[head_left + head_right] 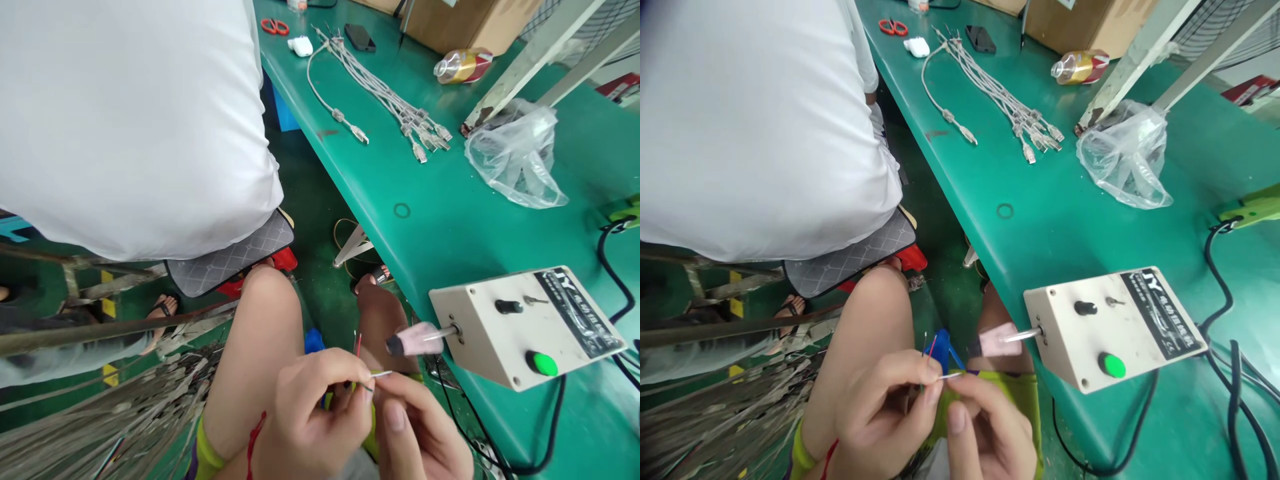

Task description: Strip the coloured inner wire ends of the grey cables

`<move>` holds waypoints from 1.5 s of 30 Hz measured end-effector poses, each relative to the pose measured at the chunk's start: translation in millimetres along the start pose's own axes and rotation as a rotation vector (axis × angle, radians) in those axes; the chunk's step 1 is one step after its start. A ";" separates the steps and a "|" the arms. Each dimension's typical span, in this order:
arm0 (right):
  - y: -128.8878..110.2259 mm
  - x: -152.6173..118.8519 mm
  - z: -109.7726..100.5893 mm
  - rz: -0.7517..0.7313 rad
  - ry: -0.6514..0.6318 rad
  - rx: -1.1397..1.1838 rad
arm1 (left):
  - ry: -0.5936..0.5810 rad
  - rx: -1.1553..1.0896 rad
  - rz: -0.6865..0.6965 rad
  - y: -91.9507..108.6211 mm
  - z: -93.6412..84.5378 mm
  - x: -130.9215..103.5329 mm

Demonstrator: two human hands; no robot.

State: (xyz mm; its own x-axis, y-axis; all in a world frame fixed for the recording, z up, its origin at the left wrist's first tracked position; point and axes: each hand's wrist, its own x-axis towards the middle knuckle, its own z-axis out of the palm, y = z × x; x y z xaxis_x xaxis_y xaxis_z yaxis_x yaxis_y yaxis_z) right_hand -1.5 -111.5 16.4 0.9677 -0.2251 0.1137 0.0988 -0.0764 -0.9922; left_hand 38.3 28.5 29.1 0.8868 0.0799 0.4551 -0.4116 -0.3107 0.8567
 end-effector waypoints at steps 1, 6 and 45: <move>-5.1 -1.3 2.5 0.076 0.009 0.038 | 0.001 -0.005 0.027 1.0 -0.9 0.3; -22.1 -1.2 13.5 0.240 0.080 0.179 | -0.007 -0.040 0.132 -2.7 -2.0 -3.8; -16.0 18.1 6.9 -0.065 0.027 0.102 | -0.091 -0.038 0.033 1.1 -5.4 -1.4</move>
State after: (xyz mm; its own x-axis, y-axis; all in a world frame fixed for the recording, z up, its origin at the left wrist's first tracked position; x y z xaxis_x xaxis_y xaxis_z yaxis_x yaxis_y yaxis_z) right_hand 16.1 -107.6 34.0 0.9521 -0.2487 0.1776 0.1852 0.0070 -0.9827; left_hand 35.5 33.2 30.7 0.8874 -0.0167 0.4606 -0.4470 -0.2755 0.8511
